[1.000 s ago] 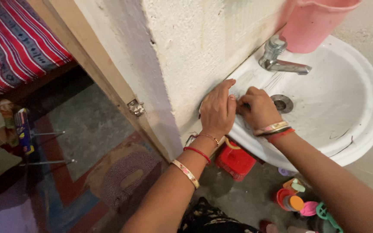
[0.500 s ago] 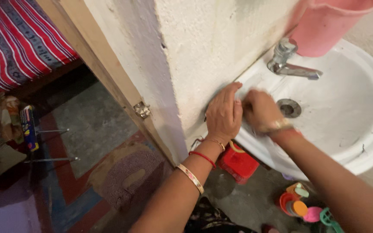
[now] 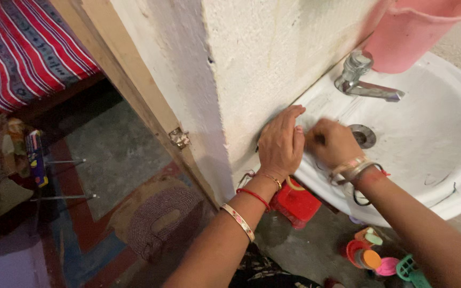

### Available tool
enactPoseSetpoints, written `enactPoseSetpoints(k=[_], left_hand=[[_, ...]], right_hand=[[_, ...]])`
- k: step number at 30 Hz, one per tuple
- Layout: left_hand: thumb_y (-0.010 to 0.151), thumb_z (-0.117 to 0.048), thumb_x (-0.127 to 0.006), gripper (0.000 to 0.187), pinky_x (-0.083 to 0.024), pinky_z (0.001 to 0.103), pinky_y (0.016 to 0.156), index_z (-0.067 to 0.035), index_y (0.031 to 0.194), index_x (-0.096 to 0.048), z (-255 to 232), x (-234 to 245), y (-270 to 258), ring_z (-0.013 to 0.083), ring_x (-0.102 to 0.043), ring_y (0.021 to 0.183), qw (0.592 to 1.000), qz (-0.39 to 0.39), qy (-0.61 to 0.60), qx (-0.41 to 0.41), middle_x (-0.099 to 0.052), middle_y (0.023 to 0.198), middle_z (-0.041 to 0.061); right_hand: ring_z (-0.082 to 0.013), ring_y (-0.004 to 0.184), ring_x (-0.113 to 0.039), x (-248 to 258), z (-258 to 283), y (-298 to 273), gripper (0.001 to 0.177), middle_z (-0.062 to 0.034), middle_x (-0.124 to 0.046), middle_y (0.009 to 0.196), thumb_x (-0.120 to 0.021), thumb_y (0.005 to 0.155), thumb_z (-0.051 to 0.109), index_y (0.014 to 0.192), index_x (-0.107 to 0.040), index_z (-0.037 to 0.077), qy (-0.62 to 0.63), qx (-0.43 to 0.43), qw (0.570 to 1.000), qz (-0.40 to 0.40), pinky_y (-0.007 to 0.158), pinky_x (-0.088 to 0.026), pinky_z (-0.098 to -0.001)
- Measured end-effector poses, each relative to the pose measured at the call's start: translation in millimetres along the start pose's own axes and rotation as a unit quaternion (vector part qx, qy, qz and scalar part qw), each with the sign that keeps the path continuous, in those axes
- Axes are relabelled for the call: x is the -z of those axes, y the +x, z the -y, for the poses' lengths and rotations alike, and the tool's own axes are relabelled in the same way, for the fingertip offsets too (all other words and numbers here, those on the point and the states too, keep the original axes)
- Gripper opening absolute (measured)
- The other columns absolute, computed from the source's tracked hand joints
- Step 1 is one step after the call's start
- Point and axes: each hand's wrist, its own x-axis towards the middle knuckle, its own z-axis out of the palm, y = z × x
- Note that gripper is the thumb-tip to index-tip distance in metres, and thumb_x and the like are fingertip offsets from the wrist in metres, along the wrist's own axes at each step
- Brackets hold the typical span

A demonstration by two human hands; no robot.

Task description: The person pours water from a pink pitcher into a white sink, then uses a steel wool scrubber to scrub the sink basin and faucet area. The person repeatedly scrubs the sink surface and rinses the scrubber under running water.

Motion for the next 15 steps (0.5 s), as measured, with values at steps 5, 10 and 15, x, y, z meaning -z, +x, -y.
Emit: enactPoseSetpoints(k=[5,10,15], left_hand=[[0.098,-0.015,-0.047,0.04,-0.046,0.046,0.114,-0.004,0.135,-0.057,-1.7,1.3,-1.0,0.0337,-0.059,0.134,1.0,0.0,0.002,0.007,-0.062,0.141,0.015],[0.099,-0.016,-0.047,0.04,-0.044,0.046,0.113,-0.004,0.136,-0.056,-0.9,-1.4,-3.0,0.0357,-0.057,0.136,1.0,-0.009,0.005,0.004,-0.06,0.144,0.017],[0.1,-0.016,-0.046,0.04,-0.043,0.047,0.116,-0.002,0.136,-0.055,1.3,-0.5,-0.1,0.0376,-0.055,0.138,1.0,-0.009,0.009,-0.011,-0.058,0.146,0.019]], right_hand=[[-0.0421,0.092,-0.058,-14.5,13.8,8.0,0.011,-0.0181,-0.064,0.095,-0.07,0.088,0.014,0.081,-0.072,0.006,-0.087,0.037,0.984,-0.149,0.08,-0.049,-0.0524],[-0.0393,0.093,-0.058,-24.4,2.4,11.1,0.012,-0.0156,-0.064,0.095,-0.066,0.086,0.012,0.095,-0.07,0.005,-0.063,0.083,0.992,-0.071,0.08,-0.048,-0.0512],[-0.0361,0.1,-0.06,-8.2,-45.9,60.6,0.011,-0.0107,-0.065,0.099,-0.063,0.09,0.007,0.094,-0.072,0.011,-0.19,0.088,0.967,-0.145,0.087,-0.052,-0.0477]])
